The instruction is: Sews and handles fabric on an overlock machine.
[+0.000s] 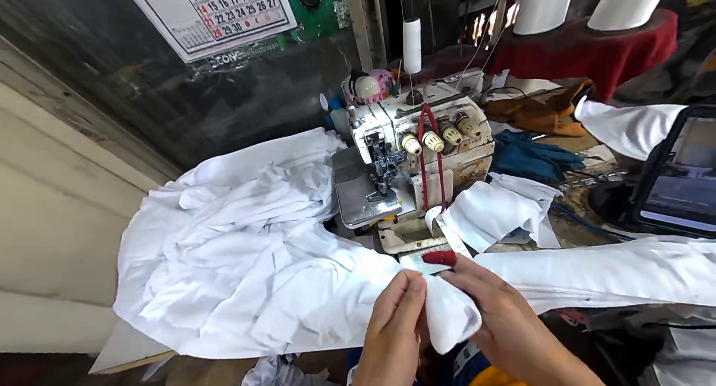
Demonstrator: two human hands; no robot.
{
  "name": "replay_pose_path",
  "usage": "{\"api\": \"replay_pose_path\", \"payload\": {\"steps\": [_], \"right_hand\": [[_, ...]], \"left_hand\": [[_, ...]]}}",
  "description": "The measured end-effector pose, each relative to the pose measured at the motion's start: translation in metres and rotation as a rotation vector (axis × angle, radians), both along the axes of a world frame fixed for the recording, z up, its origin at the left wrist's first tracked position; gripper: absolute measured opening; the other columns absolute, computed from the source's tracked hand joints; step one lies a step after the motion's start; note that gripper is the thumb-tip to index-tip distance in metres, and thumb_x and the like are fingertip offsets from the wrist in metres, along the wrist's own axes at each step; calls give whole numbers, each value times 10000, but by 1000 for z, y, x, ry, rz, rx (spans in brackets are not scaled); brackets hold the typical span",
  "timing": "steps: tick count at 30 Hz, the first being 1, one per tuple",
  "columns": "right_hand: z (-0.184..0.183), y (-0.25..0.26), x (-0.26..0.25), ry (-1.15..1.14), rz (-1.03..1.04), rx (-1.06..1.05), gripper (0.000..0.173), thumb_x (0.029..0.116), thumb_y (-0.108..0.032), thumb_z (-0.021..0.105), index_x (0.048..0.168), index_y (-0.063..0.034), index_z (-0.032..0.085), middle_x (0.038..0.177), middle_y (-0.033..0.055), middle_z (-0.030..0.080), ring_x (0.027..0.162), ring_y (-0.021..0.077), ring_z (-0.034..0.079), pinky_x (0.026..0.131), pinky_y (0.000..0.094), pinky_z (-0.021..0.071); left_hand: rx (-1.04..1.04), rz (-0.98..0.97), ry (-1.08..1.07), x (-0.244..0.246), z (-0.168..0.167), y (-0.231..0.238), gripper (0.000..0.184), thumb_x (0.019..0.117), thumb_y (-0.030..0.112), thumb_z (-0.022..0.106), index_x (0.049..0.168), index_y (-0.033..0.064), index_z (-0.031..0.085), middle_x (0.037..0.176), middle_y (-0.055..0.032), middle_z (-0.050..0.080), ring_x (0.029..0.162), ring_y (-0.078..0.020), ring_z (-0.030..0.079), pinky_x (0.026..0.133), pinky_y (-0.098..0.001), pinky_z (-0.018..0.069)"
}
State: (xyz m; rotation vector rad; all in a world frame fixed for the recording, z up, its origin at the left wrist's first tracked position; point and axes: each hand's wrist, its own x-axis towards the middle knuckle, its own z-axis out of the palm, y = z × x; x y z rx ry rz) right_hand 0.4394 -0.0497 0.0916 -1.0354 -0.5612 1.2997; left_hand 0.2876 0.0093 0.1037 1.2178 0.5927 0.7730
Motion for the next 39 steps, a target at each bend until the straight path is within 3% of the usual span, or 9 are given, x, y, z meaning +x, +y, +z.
{"api": "replay_pose_path", "payload": {"steps": [7,12,17,21,25,30,34,36,39], "right_hand": [[13,-16,-4,-384,-129,269,276,1066,-191,535,1334,-139,574,765,50,647,433,79,476,348,216,394],[5,-32,-9,-178,-106,226,464,1073,-112,490,1525,-82,391,1063,129,719,448,63,482,361,198,405],[9,-26,26,-435,125,232,591,991,-142,669,1522,-245,431,999,82,754,571,147,633,438,236,494],[32,-17,42,-543,439,365,537,1027,-208,632,1521,-279,431,954,51,705,572,123,598,454,226,495],[12,-14,49,-469,506,454,455,1060,-260,579,1491,-154,480,946,81,692,757,141,669,679,285,591],[-11,-7,32,-211,171,620,391,982,-215,707,1344,-88,632,1067,95,712,949,152,696,871,317,600],[-11,-7,30,-9,342,525,433,999,-222,670,1416,-195,557,1009,67,727,744,44,647,597,168,517],[-15,-3,24,96,429,493,464,1013,-221,648,1458,-166,529,1048,100,720,867,116,701,732,260,593],[-10,-1,19,209,369,486,421,1013,-261,651,1415,-186,555,1030,82,712,732,61,656,586,184,538]], "left_hand": [[704,326,294,-16,9,20,246,1098,227,454,1091,65,638,808,5,656,689,-96,652,606,-264,581],[930,194,199,-6,-15,-6,224,1072,247,514,1034,96,675,897,3,661,895,-110,619,876,-347,510],[890,249,182,-35,5,16,240,1055,265,549,1059,107,730,1032,-25,728,971,-176,694,850,-385,603],[821,-127,220,-31,20,32,241,1021,337,628,1134,148,725,1274,-33,662,1227,-216,609,1019,-450,547],[481,-181,-30,-26,6,30,348,1106,295,430,1016,13,613,1111,-156,699,1106,-285,675,997,-474,557],[262,-149,-161,-14,-12,25,174,1032,175,605,1096,30,533,910,-97,644,803,-156,665,728,-326,587],[154,-180,-310,-25,-17,26,270,993,198,676,1172,33,560,1041,-149,689,926,-205,704,836,-374,600],[22,-195,-476,-26,-12,22,243,995,194,661,1203,82,604,1055,-127,704,979,-215,709,906,-410,584],[108,-221,-298,-27,-16,21,315,988,185,678,1253,46,582,971,-96,698,842,-152,693,752,-333,599]]}}
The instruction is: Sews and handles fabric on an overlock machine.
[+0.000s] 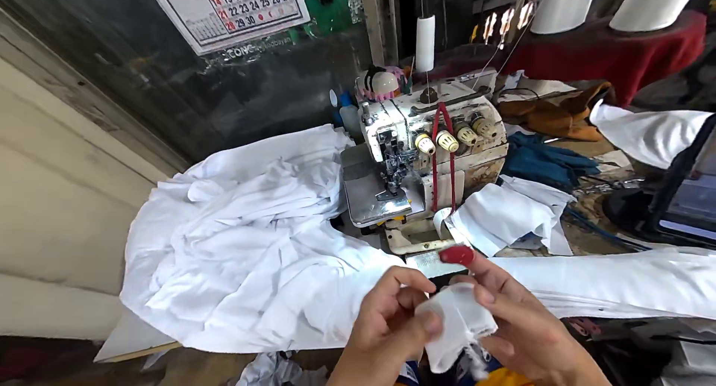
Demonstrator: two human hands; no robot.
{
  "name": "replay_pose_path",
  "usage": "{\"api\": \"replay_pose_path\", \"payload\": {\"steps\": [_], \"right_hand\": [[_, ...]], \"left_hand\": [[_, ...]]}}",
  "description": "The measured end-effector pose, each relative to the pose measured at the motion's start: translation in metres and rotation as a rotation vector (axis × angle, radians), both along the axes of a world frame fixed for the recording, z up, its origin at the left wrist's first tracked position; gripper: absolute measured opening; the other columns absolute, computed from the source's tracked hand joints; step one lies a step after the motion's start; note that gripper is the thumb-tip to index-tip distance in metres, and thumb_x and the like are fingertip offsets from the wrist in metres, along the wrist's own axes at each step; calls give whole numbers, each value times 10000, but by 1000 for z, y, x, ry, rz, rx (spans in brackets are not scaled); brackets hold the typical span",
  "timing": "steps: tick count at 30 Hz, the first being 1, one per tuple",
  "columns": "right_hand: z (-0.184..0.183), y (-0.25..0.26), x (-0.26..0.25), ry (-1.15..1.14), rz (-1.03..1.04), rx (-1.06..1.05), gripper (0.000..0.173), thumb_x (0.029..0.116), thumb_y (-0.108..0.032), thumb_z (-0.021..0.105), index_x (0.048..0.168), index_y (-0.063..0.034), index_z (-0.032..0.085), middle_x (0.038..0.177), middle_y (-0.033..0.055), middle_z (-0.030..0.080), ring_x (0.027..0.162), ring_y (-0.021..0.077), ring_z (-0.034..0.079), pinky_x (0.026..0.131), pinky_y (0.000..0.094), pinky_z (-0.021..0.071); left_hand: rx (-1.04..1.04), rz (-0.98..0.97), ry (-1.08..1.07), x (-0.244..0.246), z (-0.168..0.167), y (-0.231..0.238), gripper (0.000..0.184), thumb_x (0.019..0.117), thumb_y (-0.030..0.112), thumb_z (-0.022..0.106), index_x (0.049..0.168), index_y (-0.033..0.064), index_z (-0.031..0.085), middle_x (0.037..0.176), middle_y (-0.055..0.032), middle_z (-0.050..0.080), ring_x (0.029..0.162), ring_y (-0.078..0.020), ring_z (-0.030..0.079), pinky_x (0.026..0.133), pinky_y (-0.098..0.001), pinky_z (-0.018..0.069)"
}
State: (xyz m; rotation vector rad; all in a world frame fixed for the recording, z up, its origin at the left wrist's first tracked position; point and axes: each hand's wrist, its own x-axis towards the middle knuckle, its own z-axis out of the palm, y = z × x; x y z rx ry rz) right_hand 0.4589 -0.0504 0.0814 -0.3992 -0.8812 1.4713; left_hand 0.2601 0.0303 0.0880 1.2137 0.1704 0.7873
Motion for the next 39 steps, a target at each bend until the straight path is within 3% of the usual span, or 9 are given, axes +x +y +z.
{"api": "replay_pose_path", "payload": {"steps": [4,6,14,18,24,28,32,35,39], "right_hand": [[0,0,0,1,67,-10,408,1006,-209,660,1401,-174,563,1000,65,705,722,56,658,594,181,551],[-3,-3,-6,-7,6,-41,394,1007,-265,649,1383,-164,591,1019,68,710,796,73,677,689,222,579],[10,-19,-12,150,-90,-356,206,1053,-223,554,1241,-148,590,841,70,662,606,36,571,526,158,462],[4,-42,-46,-102,-32,-343,461,927,-109,720,1337,-74,513,1135,98,691,993,192,687,846,383,598],[-16,-42,-62,-814,-414,-241,196,1002,-168,647,1150,-42,674,1060,70,662,770,155,698,618,336,641],[2,-17,-52,-894,-440,-211,183,1020,-295,650,1049,-122,699,838,-32,737,617,106,702,518,299,624],[-26,15,-50,-1011,-493,-296,266,997,-423,641,950,-173,720,798,-79,733,649,61,707,570,272,625],[-33,13,-50,-1100,-569,-285,288,982,-446,631,937,-187,751,793,-81,699,673,26,656,593,245,571],[-30,10,-53,-1153,-642,-277,296,963,-454,654,930,-181,762,868,-21,603,708,48,582,603,226,512]], "left_hand": [[-122,-39,-190,-8,1,0,281,980,200,686,1238,126,600,1043,-67,695,915,-144,703,792,-319,603],[-41,-46,-51,-8,6,-2,291,1002,182,652,1261,76,574,1044,-87,698,910,-143,698,798,-319,600],[165,100,391,-34,19,-36,550,899,203,797,1289,-8,471,1039,-131,691,896,-218,710,767,-389,628],[370,578,592,-41,17,-59,307,890,23,722,1126,-15,529,946,-72,666,803,-147,682,683,-323,615],[405,427,750,-58,6,-43,169,943,139,730,1081,59,673,970,-45,683,782,-132,667,661,-306,598],[837,537,792,-46,47,1,169,1022,232,619,1087,133,740,1112,7,700,916,-91,685,748,-278,612],[1145,556,1083,-9,31,55,146,975,280,681,1090,217,747,1216,35,660,971,-95,679,796,-353,608],[1196,468,1144,-6,22,62,257,980,295,664,1219,217,718,1081,23,657,894,-106,658,759,-346,589],[1174,566,1019,-15,13,55,156,990,329,639,1031,244,764,1041,74,627,863,-15,621,707,-218,563]]}}
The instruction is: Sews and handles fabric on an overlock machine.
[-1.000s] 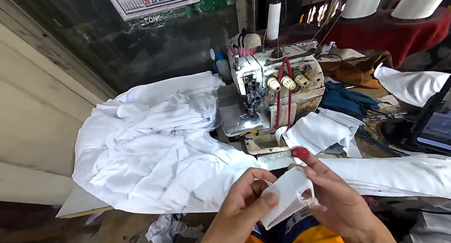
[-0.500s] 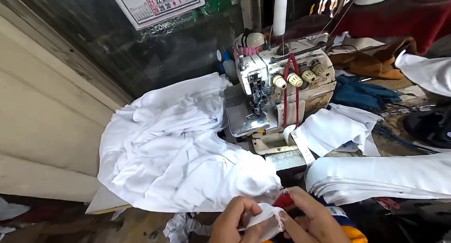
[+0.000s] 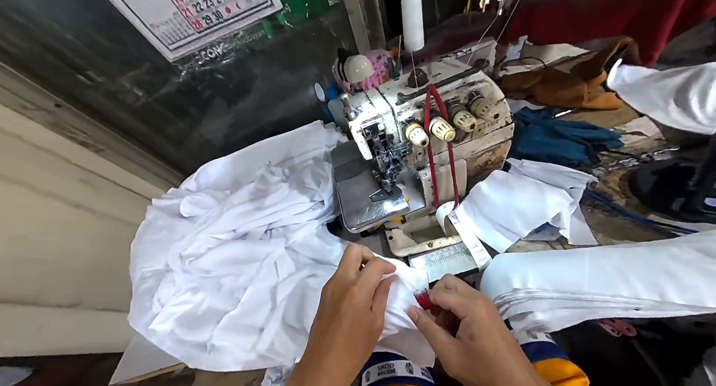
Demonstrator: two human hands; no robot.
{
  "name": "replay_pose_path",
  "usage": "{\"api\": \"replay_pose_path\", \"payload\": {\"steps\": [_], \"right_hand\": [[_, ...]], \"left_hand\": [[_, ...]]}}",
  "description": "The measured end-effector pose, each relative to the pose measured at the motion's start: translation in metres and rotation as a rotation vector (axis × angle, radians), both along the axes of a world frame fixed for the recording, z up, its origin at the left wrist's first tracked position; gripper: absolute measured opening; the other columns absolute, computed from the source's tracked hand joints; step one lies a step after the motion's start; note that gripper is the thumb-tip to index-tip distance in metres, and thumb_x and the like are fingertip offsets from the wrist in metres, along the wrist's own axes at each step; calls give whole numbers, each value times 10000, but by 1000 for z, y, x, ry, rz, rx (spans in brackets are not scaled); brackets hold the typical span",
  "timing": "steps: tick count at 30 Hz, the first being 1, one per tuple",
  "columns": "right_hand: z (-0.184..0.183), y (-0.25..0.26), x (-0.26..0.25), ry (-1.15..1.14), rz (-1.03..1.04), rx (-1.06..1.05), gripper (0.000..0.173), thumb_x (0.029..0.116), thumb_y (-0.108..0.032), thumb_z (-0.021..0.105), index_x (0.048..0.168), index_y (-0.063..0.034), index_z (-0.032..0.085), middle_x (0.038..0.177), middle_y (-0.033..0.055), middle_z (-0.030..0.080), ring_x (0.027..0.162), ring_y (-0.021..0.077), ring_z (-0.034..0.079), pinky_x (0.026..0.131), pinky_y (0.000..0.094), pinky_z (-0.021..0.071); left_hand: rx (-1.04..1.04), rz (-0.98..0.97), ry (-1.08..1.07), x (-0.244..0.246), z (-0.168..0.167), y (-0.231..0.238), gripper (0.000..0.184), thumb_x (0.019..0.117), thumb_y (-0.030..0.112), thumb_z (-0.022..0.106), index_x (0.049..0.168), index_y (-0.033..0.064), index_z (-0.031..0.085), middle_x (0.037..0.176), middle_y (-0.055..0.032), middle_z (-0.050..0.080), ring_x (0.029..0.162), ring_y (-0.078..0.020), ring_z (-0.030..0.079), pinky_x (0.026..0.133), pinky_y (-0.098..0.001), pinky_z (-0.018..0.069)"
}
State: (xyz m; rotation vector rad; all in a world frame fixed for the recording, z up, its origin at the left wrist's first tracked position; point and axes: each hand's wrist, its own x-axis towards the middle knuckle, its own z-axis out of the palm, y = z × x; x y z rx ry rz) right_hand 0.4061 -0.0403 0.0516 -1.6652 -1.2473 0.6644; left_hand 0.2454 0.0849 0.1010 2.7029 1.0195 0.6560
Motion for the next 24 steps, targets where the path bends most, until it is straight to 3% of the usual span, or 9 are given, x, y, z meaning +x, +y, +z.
{"api": "replay_pose_path", "payload": {"steps": [3,6,8,12,15,17,19,21,24], "right_hand": [[-7,4,-4,-25,-67,162,284,914,-441,734,879,-159,741,953,-10,601,638,26,553,510,194,503],[-3,13,-7,-27,-68,226,301,934,-446,728,853,-157,747,1068,-8,665,622,29,617,510,208,568],[-3,16,-6,-45,-59,271,273,939,-413,727,824,-166,743,958,-49,710,626,24,632,514,208,561],[11,13,-3,-33,-82,270,268,897,-398,763,780,-171,681,695,-88,635,565,13,596,474,206,518],[23,11,1,6,-34,189,256,898,-415,761,1003,-203,665,765,-108,689,571,33,631,473,225,541],[28,11,6,-1,28,134,317,922,-436,727,1165,-240,673,796,-122,700,580,38,620,483,228,524],[29,12,11,-2,80,103,271,953,-429,686,1137,-233,723,811,-113,706,610,37,632,514,230,537],[32,12,14,13,90,111,237,971,-418,667,1056,-211,745,824,-100,711,623,36,639,520,222,542],[35,13,17,59,89,105,224,995,-411,648,1060,-208,717,853,-86,709,590,57,641,474,235,551]], "left_hand": [[-37,-21,-109,-6,-1,-7,150,1005,310,629,1041,210,735,1094,86,671,932,-5,653,761,-213,584],[-54,-32,-161,-7,6,-9,146,1008,309,627,1051,213,728,999,117,690,887,5,656,755,-218,583],[-64,-43,-197,-11,13,-8,135,1001,303,640,1053,224,736,986,128,688,878,5,658,751,-223,588],[-156,-40,-222,-21,25,-8,165,1019,322,621,1111,246,736,980,129,697,853,-6,673,752,-237,608],[-70,-4,-133,-18,32,-13,232,1045,339,561,1173,253,735,1004,109,665,863,-3,648,755,-238,590],[40,30,-112,-12,33,-18,222,1042,325,565,1131,227,743,1023,78,656,865,-25,642,737,-245,583],[103,57,-53,-7,31,-20,216,1052,332,545,1100,210,716,1063,39,643,861,-74,652,705,-293,589],[139,88,-28,-5,33,-22,243,1055,369,526,1089,201,698,994,30,660,818,-106,666,667,-328,590],[157,113,-112,-3,26,-18,262,1036,393,565,1050,180,716,884,52,656,736,-65,638,634,-274,570]]}}
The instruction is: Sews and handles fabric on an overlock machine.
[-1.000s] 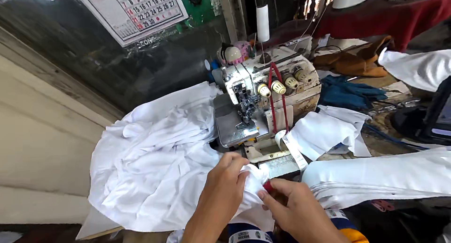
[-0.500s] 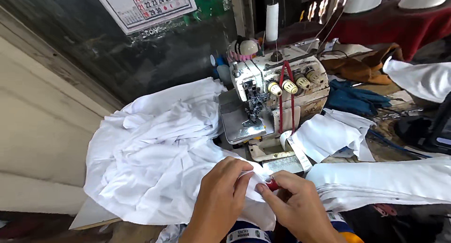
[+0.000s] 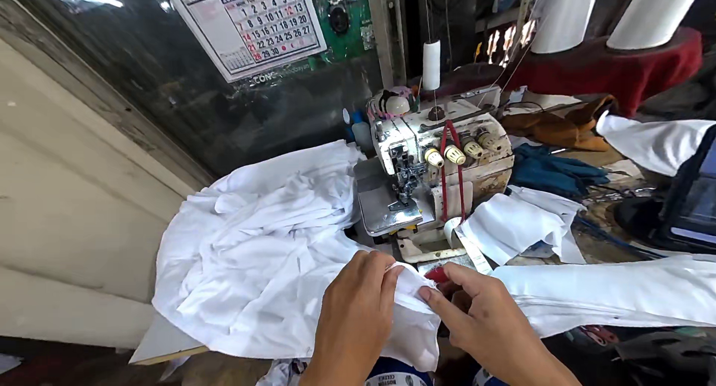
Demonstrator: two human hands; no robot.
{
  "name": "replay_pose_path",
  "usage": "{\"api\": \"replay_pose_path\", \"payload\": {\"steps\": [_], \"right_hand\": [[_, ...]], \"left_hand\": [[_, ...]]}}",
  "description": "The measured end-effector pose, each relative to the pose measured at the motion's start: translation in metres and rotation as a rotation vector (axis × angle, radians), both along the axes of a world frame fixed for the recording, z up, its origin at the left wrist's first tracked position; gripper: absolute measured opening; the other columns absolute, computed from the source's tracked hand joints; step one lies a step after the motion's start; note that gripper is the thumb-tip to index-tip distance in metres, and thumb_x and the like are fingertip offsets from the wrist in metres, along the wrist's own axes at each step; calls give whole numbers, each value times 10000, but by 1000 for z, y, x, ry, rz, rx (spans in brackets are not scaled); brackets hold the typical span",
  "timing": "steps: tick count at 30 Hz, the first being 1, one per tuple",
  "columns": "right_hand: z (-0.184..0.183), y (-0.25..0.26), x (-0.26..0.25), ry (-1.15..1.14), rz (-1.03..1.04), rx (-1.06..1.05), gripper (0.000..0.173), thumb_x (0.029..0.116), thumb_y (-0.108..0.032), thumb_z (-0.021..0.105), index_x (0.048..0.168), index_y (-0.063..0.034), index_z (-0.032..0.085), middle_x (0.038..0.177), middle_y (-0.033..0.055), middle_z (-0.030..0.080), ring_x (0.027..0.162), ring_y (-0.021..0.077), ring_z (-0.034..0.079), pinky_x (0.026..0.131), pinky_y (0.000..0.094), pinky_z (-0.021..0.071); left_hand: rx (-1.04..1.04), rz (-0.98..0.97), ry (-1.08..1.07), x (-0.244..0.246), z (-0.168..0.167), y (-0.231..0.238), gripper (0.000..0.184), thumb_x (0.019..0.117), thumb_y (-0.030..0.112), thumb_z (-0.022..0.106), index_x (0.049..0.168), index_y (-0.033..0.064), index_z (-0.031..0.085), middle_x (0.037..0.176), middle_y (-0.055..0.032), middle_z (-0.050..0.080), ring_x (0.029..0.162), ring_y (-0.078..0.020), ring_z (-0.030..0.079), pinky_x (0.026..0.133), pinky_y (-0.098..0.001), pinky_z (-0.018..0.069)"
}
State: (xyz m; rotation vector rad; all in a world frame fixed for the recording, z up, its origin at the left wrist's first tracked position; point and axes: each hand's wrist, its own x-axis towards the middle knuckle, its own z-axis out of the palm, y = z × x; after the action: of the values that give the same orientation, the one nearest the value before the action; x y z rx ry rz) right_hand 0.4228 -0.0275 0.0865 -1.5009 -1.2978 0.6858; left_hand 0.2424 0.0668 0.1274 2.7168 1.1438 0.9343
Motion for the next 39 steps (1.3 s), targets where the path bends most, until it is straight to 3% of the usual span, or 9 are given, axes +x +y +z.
{"api": "replay_pose_path", "payload": {"steps": [4,7,11,15,20,27,32,35,39], "right_hand": [[-10,8,6,10,90,-99,260,1014,-421,615,1074,-175,676,815,-50,699,566,87,659,486,294,591],[12,15,16,148,168,-41,244,1019,-381,635,1081,-147,661,812,-25,702,522,119,646,435,315,580],[38,56,33,323,15,-8,259,968,-383,707,1028,-134,668,750,37,706,495,178,650,415,331,565],[15,75,37,449,-11,-106,304,936,-289,746,1113,-85,607,749,76,709,499,206,666,429,341,579],[7,93,22,606,-206,47,244,936,-232,743,1058,-73,602,672,115,663,467,246,648,405,366,571],[15,92,23,597,-161,7,260,920,-207,759,1073,-66,605,786,127,712,521,265,688,432,383,611],[10,96,28,611,-129,1,228,937,-208,730,1044,-56,598,739,131,693,510,264,682,416,375,596],[5,101,28,603,-108,5,222,956,-240,697,1016,-52,598,694,125,691,523,254,687,444,365,594],[-1,98,32,408,-195,105,292,944,-382,725,1008,-115,627,645,61,610,459,194,584,394,341,516]], "left_hand": [[-329,-80,-39,-7,-19,30,298,991,468,627,987,190,734,794,88,674,670,-24,632,617,-243,564],[-605,-263,-167,-9,24,54,249,978,395,685,985,150,732,777,27,697,643,-100,657,569,-274,572],[-315,-232,-149,33,69,80,194,1057,311,557,1022,188,703,786,40,671,634,-101,634,547,-297,554],[-160,-35,276,55,48,114,262,996,409,624,880,177,663,734,21,604,664,-150,615,607,-421,546],[-5,78,254,79,35,126,210,964,250,629,839,86,668,765,-87,648,753,-280,666,649,-516,549],[32,-164,72,49,23,123,162,984,328,613,1052,201,686,974,48,599,857,-89,614,710,-324,571],[-49,-268,194,38,36,129,250,998,283,584,1211,294,714,1098,74,622,1012,-79,607,833,-325,561],[-134,-333,285,39,53,139,255,976,264,620,1201,319,724,1057,81,617,920,-64,607,768,-317,563],[-186,-398,263,42,69,156,90,963,299,683,1011,262,749,971,75,621,755,-39,608,646,-259,562]]}}
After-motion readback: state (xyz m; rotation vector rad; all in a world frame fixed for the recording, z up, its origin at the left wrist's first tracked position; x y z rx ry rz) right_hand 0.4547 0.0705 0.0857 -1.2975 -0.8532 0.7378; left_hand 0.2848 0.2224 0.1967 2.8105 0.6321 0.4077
